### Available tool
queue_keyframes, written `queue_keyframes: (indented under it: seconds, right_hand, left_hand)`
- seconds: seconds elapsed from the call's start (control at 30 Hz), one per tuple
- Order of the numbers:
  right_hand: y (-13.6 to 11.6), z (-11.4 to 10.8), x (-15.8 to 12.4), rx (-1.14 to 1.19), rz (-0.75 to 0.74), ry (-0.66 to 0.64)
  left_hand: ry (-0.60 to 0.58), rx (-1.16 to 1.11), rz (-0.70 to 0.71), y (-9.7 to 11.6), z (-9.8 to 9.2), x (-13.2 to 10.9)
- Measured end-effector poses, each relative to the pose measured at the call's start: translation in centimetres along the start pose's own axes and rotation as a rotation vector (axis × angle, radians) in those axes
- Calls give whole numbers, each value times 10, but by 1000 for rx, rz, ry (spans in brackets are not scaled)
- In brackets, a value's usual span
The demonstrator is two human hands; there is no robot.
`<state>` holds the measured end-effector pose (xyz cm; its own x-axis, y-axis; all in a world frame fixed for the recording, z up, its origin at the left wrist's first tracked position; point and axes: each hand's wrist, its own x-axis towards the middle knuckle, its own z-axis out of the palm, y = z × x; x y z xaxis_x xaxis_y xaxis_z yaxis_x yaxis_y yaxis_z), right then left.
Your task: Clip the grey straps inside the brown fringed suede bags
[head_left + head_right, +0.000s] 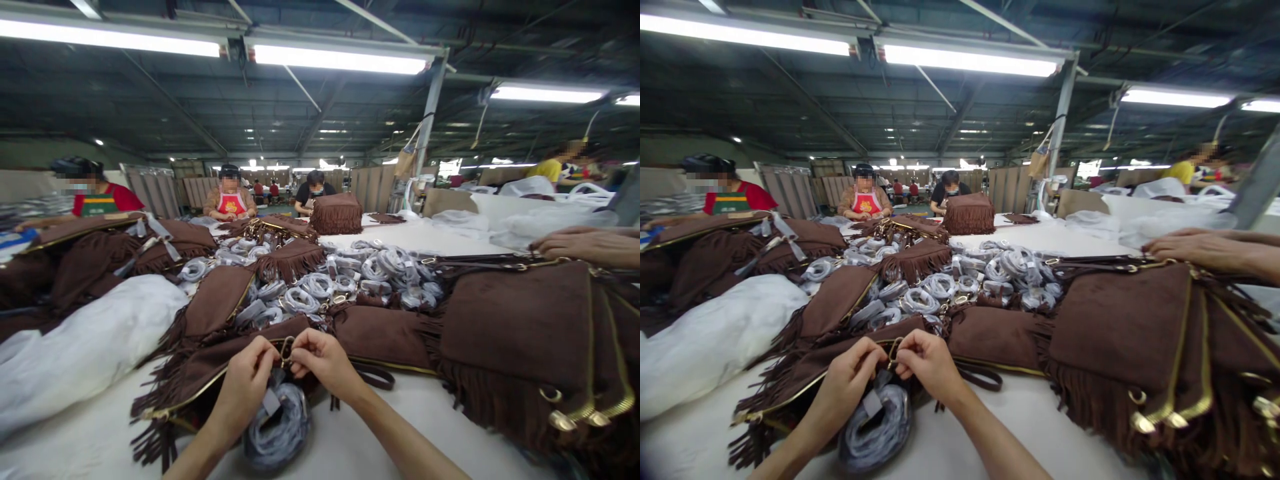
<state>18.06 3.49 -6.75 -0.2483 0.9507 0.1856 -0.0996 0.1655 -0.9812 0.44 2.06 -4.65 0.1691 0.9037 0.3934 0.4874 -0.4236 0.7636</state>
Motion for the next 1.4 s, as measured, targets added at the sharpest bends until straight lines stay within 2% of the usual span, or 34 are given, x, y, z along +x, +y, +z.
queue_keyframes:
  seconds: [0.13,0.23,0.4,0.77,1.1,1.27,1.4]
  right_hand:
    - [-15,-6,-4,265,0,-94]
    - [-18,-8,-5,303,2,-87]
    - [-10,-5,-1,200,45,-7]
    - [-10,1,-5,-123,-14,-16]
    - [-1,-1,-3,-84,-36,-42]
    - [-6,0,-5,-78,-45,-34]
    - [-12,1,-8,-164,-59,-48]
  left_hand:
    - [-91,-383,-247,-2,6,1]
    - [-105,-490,-306,-6,11,2]
    - [-94,-535,-316,-8,13,1]
    - [-109,-453,-240,6,9,-5]
    - [-120,-470,-262,1,7,-3]
    - [-121,-434,-212,7,5,-4]
    - [-111,-375,-159,11,4,-5]
